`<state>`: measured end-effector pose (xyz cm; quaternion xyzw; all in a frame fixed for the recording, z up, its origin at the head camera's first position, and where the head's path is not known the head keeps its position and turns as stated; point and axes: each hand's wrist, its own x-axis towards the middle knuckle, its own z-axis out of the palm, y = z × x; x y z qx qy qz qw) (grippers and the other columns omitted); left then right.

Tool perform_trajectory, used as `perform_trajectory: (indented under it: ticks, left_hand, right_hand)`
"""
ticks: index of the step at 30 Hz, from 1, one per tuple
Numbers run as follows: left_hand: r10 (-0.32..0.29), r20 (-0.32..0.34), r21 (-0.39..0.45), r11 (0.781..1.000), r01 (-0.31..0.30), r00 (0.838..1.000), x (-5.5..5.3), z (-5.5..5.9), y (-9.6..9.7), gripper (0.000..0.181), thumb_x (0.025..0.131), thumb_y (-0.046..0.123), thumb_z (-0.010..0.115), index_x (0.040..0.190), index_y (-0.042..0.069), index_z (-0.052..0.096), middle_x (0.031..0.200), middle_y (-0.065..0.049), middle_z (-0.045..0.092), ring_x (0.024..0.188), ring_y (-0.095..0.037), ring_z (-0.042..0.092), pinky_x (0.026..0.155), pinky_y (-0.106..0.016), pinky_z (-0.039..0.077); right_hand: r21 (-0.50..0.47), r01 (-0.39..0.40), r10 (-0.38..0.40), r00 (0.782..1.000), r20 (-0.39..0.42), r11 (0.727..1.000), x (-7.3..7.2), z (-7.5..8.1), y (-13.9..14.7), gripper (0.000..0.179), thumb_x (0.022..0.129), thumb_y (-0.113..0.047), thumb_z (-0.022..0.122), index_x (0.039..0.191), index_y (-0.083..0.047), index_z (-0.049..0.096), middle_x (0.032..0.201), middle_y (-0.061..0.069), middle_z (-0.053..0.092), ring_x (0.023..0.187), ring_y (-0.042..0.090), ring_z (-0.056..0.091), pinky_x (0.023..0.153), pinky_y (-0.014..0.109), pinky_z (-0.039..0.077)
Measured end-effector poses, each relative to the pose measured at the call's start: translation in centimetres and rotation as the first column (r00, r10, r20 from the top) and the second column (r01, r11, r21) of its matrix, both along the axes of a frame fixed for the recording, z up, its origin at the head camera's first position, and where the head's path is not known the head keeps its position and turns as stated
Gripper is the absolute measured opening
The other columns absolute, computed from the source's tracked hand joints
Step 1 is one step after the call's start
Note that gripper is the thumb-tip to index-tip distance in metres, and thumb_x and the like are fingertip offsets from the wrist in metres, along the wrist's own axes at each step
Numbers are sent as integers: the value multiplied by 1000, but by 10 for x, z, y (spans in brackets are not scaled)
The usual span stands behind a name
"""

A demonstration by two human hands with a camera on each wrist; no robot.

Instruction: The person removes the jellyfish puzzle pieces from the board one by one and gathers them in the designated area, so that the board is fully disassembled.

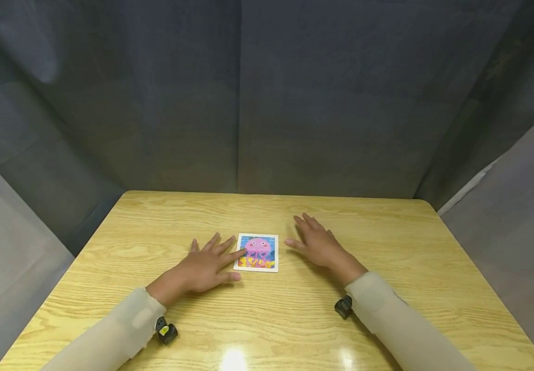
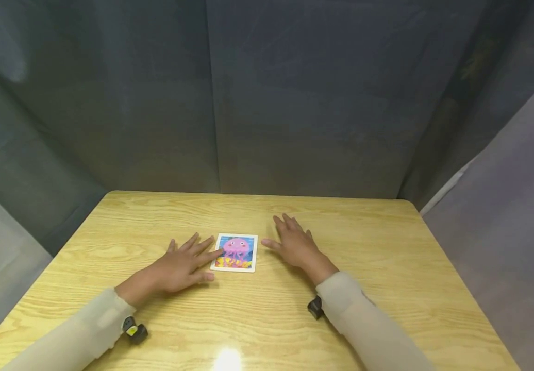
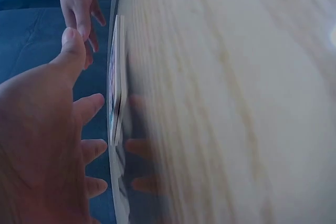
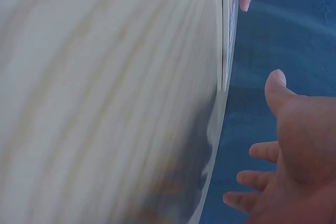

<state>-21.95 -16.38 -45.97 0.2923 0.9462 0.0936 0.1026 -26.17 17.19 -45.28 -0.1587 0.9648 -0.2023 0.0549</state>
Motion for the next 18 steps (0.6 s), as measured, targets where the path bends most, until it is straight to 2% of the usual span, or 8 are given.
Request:
perform_trajectory:
  ticks: [8, 14, 18]
  left_hand:
    - [-41, 31, -14, 999, 42, 999, 2, -1, 5, 71, 99, 75, 38, 162, 44, 25, 174, 0, 6, 158, -44, 1, 109, -85, 4]
    - [-37, 32, -46, 998, 38, 999, 3, -1, 7, 72, 98, 76, 39, 162, 44, 28, 174, 0, 8, 158, -44, 4, 109, -85, 7]
    - [-32, 39, -57, 998, 34, 999, 4, 1, 9, 73, 99, 75, 39, 163, 43, 26, 174, -2, 7, 157, -45, 4, 108, -86, 8]
  right_hand:
    - [-5, -18, 18, 1000, -7, 1000, -2, -2, -13, 82, 104, -57, 53, 165, -10, 25, 171, 19, 16, 156, 41, 20, 114, 77, 21]
    - [-12, -47, 47, 999, 6, 999, -4, -2, -21, 83, 103, -57, 56, 165, -11, 25, 171, 19, 17, 155, 41, 22, 115, 75, 21]
    - [-48, -81, 82, 997, 4, 996, -3, -1, -28, 82, 102, -52, 60, 164, -10, 26, 170, 21, 19, 154, 43, 26, 117, 69, 26]
